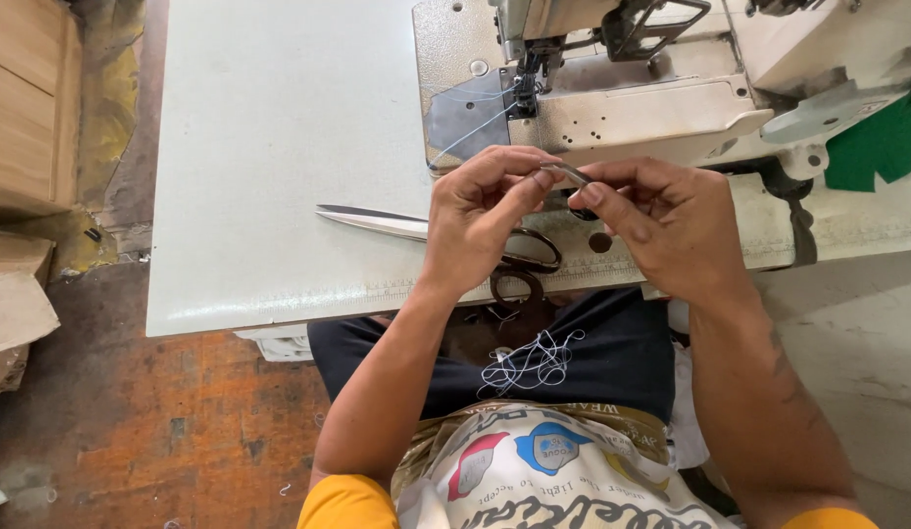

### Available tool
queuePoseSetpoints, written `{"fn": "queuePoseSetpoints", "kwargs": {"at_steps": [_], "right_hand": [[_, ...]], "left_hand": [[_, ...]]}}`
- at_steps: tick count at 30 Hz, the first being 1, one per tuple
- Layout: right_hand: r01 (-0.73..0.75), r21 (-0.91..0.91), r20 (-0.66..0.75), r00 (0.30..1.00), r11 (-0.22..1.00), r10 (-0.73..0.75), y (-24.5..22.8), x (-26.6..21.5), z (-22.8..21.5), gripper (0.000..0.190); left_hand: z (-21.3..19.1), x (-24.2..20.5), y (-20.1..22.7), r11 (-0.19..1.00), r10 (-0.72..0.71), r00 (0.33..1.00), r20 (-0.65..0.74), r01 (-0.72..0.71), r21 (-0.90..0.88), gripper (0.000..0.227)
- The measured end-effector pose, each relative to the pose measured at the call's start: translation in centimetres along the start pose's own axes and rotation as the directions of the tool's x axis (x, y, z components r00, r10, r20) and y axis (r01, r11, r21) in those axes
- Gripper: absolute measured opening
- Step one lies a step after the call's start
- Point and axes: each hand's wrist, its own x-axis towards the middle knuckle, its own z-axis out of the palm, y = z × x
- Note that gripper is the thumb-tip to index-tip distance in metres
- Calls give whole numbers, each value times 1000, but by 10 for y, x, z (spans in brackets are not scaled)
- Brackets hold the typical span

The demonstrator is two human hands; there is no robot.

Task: Threading an industrial overlock sewing machine by hand and with tweezers

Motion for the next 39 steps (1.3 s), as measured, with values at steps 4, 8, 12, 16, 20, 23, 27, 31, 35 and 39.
{"fn": "queuePoseSetpoints", "kwargs": {"at_steps": [4,8,12,16,20,23,27,31,35,39], "right_hand": [[10,21,-5,1000,1000,-10,1,1,2,24],[10,46,-36,999,999,-8,3,1,2,26],[-9,35,-10,1000,999,9,1,1,3,22],[-1,-1,12,1000,1000,1,-5,3,3,21],[-19,-15,6,1000,1000,19,-5,4,5,15],[-10,7,8,1000,1000,10,-2,6,5,13],[-1,-8,75,997,1000,1,7,15,-8,12],[-31,-149,173,983,988,57,-2,48,-31,8],[-83,-376,199,965,923,168,-17,73,-32,10],[-101,-470,166,965,877,201,-28,84,-21,15]], "left_hand": [[0,0,-3,999,-4,1000,-15,4,-42,13],[0,-1,-3,999,4,1000,-21,-5,-34,10],[-2,-1,-6,999,0,1000,-8,0,-33,11],[-2,0,-3,999,-2,1000,3,2,-43,13],[-4,0,-2,1000,-18,1000,7,18,-1,13],[-6,1,1,988,70,998,1,-69,135,12],[-21,6,-11,500,509,856,92,-381,778,32],[-35,18,-51,198,460,855,239,-361,911,53],[-33,14,-51,59,446,843,300,-362,930,43],[-35,14,-55,60,402,881,247,-295,954,59]]}}
